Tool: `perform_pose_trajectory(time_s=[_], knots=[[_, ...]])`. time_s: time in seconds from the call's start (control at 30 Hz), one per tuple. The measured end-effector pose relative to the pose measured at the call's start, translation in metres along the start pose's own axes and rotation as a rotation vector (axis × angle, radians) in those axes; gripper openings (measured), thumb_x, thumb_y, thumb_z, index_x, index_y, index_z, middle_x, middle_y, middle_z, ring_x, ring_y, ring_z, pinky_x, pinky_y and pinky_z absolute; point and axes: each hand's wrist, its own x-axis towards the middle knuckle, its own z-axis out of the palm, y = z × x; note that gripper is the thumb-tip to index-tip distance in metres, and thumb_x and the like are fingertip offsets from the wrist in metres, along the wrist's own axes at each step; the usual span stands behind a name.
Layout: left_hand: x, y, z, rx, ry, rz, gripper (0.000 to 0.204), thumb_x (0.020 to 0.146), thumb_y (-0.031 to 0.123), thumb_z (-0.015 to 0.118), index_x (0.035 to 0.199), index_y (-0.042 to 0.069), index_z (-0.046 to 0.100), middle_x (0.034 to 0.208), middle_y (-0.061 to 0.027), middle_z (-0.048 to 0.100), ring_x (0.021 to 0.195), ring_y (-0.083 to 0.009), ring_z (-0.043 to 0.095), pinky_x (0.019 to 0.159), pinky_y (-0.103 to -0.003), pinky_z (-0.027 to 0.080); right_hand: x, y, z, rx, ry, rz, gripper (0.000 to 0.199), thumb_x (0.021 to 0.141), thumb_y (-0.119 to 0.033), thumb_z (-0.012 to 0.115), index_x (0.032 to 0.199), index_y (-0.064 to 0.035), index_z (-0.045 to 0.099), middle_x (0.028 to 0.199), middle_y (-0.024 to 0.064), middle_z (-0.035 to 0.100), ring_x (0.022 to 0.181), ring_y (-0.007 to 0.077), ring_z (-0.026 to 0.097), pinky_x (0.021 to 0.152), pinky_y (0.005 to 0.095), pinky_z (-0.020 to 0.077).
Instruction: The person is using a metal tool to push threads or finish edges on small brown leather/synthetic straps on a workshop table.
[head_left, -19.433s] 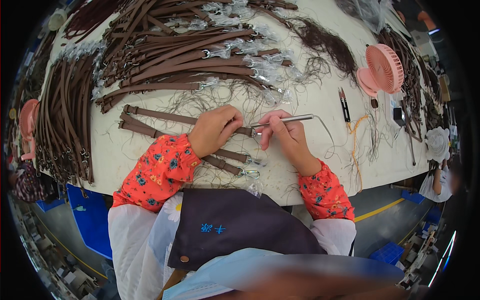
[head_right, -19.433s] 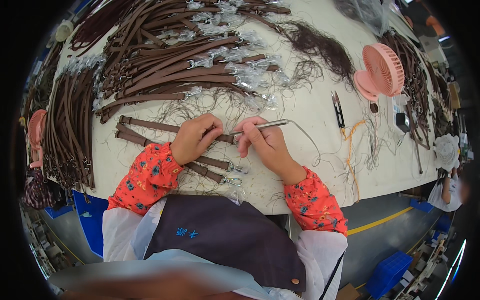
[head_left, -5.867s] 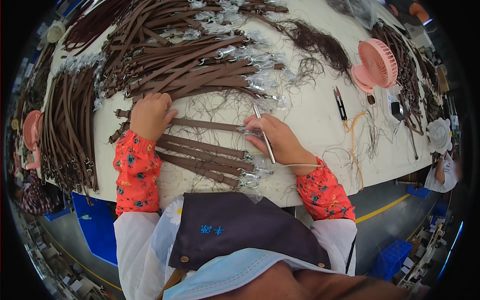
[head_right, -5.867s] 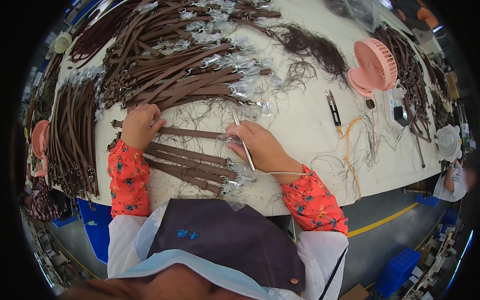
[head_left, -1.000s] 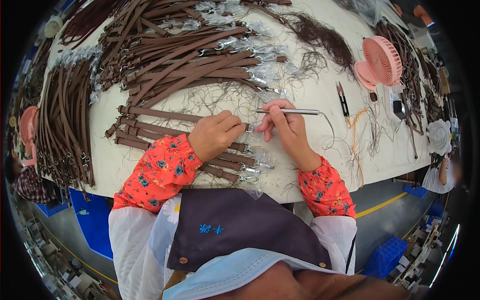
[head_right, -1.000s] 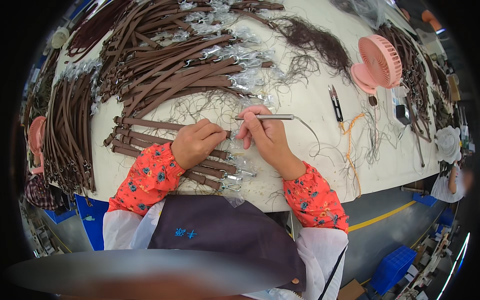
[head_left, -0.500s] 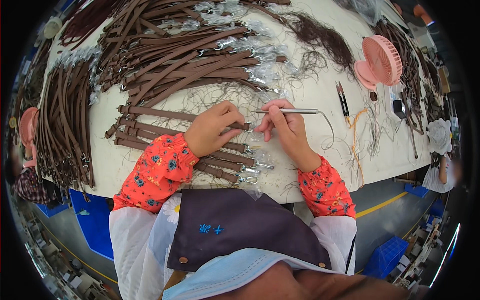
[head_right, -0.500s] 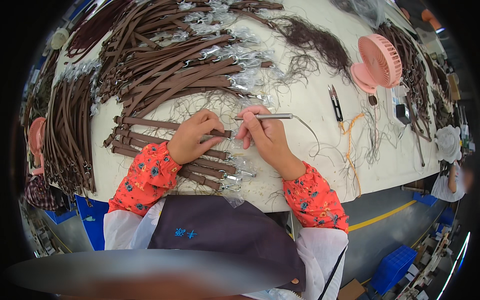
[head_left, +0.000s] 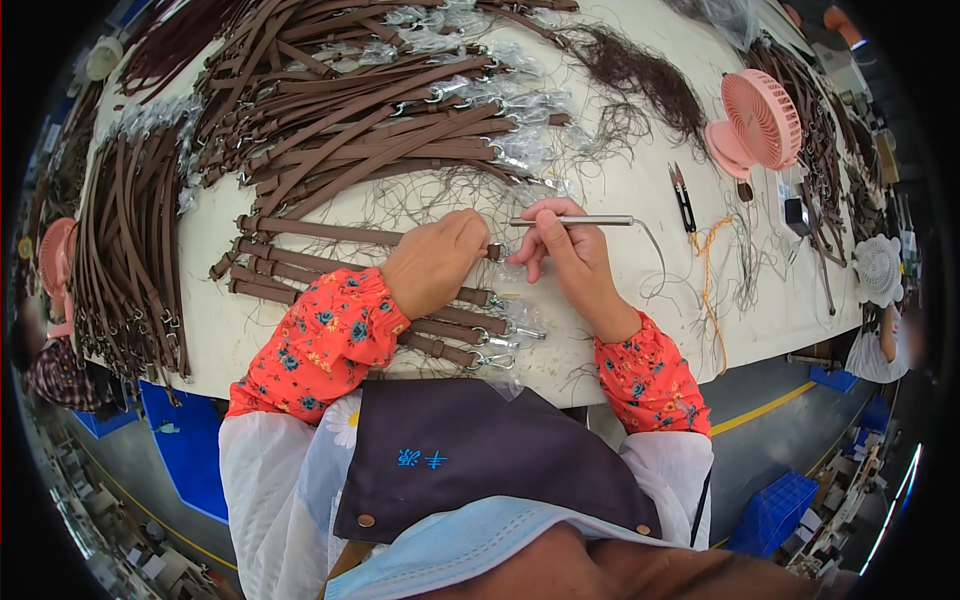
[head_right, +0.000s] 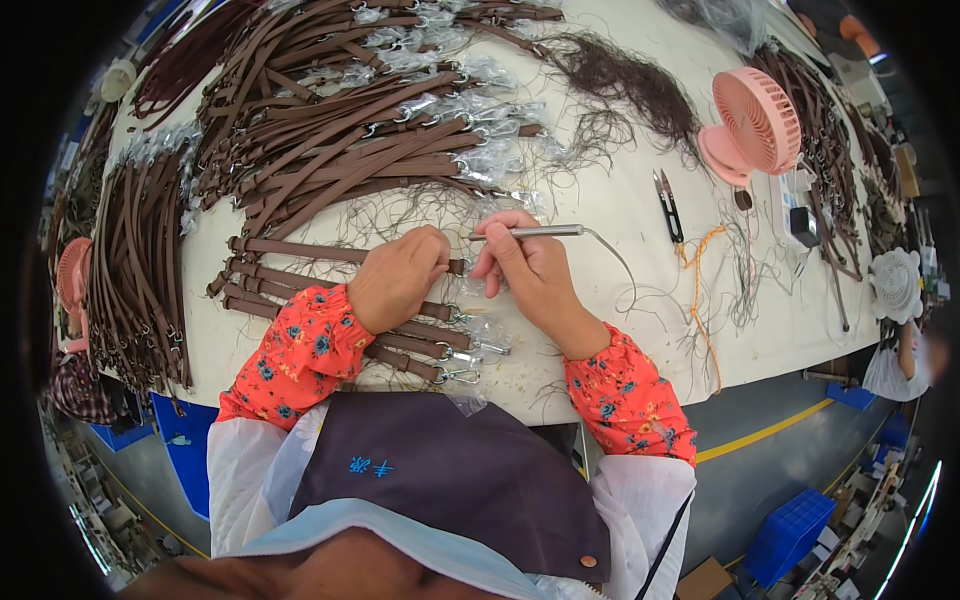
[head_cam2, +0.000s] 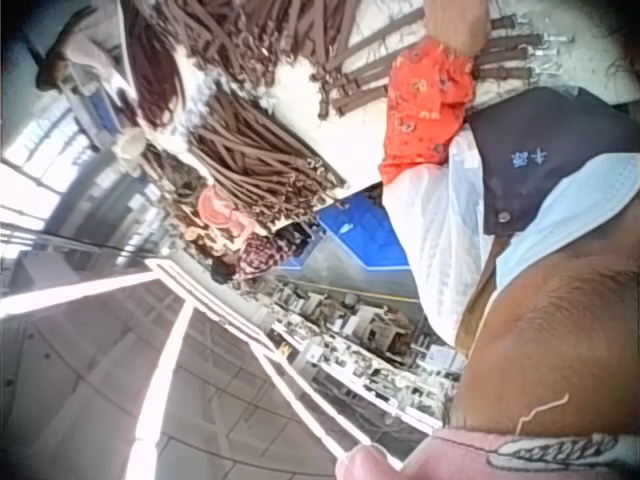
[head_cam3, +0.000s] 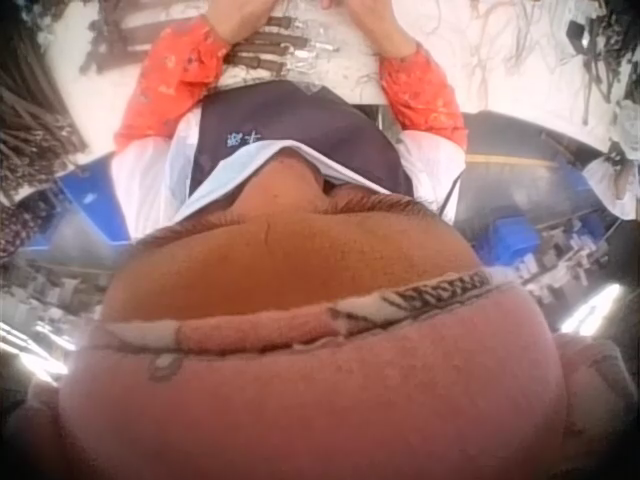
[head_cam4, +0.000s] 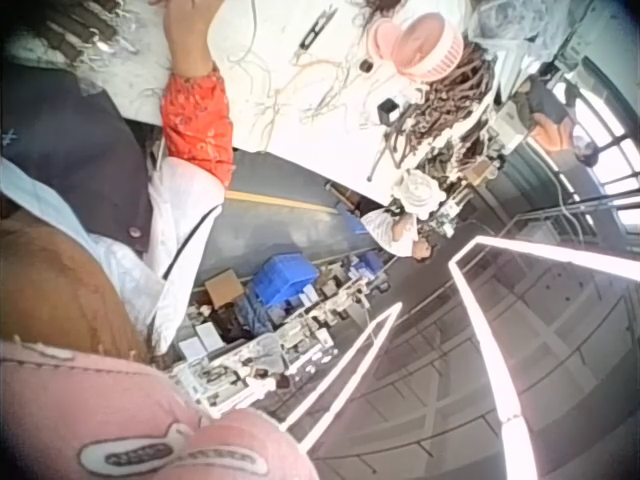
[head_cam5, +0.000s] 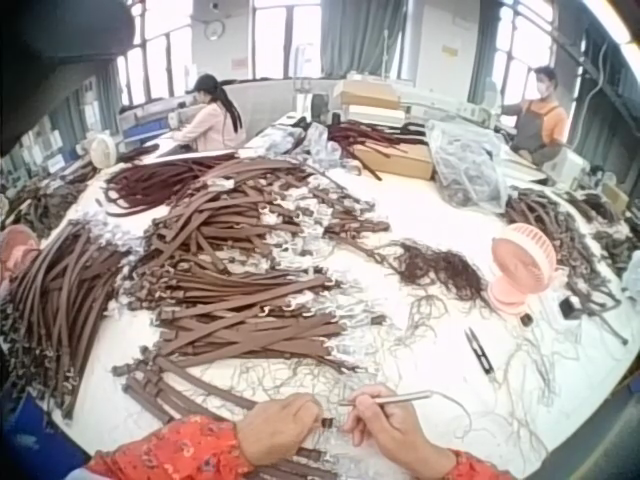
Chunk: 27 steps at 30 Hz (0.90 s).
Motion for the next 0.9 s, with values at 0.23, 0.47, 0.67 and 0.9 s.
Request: perform_pose_trajectory(time_s=[0.23,0.47,0.67,0.9], knots=[[0.001,0.001,0.000,-0.297,0.101,-0.295,0.012,0.087,0.004,0.059,0.095,0.005,0.050,0.080,-0.0117,0.058,0.075,-0.0321,0.060,0.064,-0.039,0.047,0.000,0.001,0.000,0.011,0.011,0.040,0.033,0.102,-0.031,0.046,0.101,0.0000,0.058,0.071,0.0042,0.062,0.052,0.0068,0.055,0.049,0.0191,0.0399],[0.000,-0.002,0.001,-0.499,0.075,-0.423,0.015,0.089,-0.001,0.059,0.097,0.002,0.047,0.086,-0.0029,0.056,0.076,-0.0107,0.053,0.068,-0.025,0.045,-0.002,-0.005,0.002,-0.079,-0.051,0.118,0.035,0.102,-0.033,0.047,0.102,-0.0001,0.058,0.067,0.0030,0.059,0.054,0.0086,0.056,0.054,0.0199,0.0451],[-0.002,-0.007,0.004,-0.628,0.064,-0.453,0.017,0.090,0.000,0.059,0.099,0.003,0.045,0.090,-0.0006,0.054,0.077,-0.0064,0.047,0.068,-0.021,0.042,-0.001,-0.005,0.002,-0.124,-0.084,0.119,0.040,0.101,-0.032,0.047,0.096,0.0042,0.062,0.080,0.0053,0.060,0.055,0.0091,0.056,0.054,0.0207,0.0445],[0.001,-0.007,0.001,-0.620,0.055,-0.448,0.018,0.090,0.000,0.060,0.099,0.004,0.045,0.090,-0.0003,0.054,0.077,-0.0053,0.047,0.067,-0.020,0.041,0.000,-0.006,0.002,-0.141,-0.090,0.124,0.043,0.102,-0.034,0.047,0.093,0.0051,0.063,0.084,0.0060,0.060,0.056,0.0089,0.056,0.054,0.0209,0.0439]])
